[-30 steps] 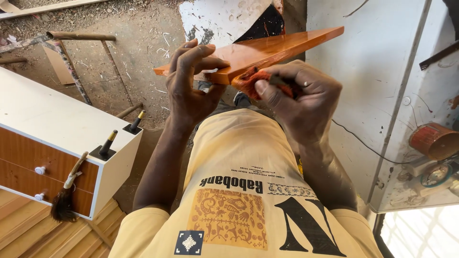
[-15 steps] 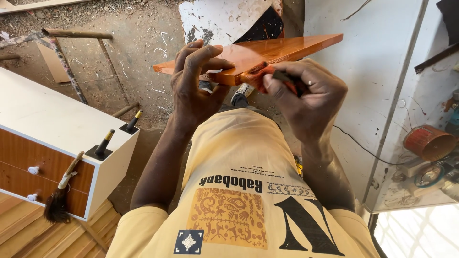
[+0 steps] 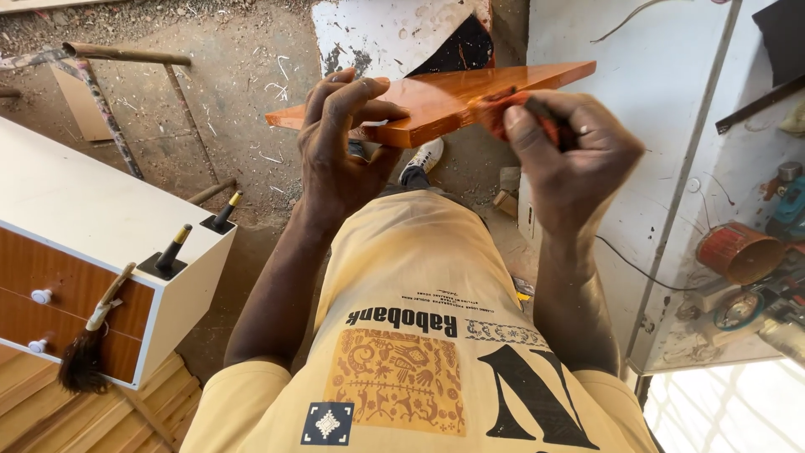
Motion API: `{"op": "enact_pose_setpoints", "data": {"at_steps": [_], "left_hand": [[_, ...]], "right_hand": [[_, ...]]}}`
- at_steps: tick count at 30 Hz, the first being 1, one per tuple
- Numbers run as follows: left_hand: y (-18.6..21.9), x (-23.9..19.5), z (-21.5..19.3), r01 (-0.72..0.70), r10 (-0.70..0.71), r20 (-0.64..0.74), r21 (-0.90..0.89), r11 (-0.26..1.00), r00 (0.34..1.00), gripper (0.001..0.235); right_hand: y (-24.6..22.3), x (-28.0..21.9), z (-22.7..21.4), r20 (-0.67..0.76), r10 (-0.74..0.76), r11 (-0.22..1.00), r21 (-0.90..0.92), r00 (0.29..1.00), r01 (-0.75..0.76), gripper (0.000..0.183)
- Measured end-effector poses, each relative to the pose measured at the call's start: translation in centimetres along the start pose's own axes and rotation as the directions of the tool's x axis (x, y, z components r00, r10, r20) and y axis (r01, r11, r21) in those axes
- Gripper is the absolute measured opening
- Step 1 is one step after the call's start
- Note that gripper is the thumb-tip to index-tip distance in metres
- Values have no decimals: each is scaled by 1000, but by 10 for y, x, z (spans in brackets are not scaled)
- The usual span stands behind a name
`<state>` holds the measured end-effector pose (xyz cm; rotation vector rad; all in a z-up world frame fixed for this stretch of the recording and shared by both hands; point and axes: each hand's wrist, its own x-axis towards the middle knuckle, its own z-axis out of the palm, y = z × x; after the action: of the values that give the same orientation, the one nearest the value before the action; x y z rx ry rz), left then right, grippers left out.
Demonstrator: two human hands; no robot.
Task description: Polishing a wooden furniture component with a cloth in a workshop
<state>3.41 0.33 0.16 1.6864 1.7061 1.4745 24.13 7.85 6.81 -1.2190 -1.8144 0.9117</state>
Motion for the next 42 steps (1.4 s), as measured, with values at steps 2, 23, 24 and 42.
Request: {"op": "enact_pose_setpoints", "data": {"at_steps": [2, 23, 24, 42], "left_hand": [[-1, 1, -2, -16, 16, 9, 2, 1000, 1000, 36], [-1, 1, -17, -31, 30, 17, 24, 999, 999, 39], [-2, 0, -16, -34, 34, 21, 23, 999, 999, 39], [-13, -3, -7, -101, 101, -132, 6, 995, 986, 41]], "right_hand": [[-1, 0, -6, -87, 107, 994, -21, 990, -110, 10], [10, -38, 27, -188, -165, 986, -30, 968, 163, 16], [8, -39, 29, -193, -164, 986, -31, 967, 161, 16], [-16, -35, 42, -57, -89, 982, 162, 994, 97, 16]]}}
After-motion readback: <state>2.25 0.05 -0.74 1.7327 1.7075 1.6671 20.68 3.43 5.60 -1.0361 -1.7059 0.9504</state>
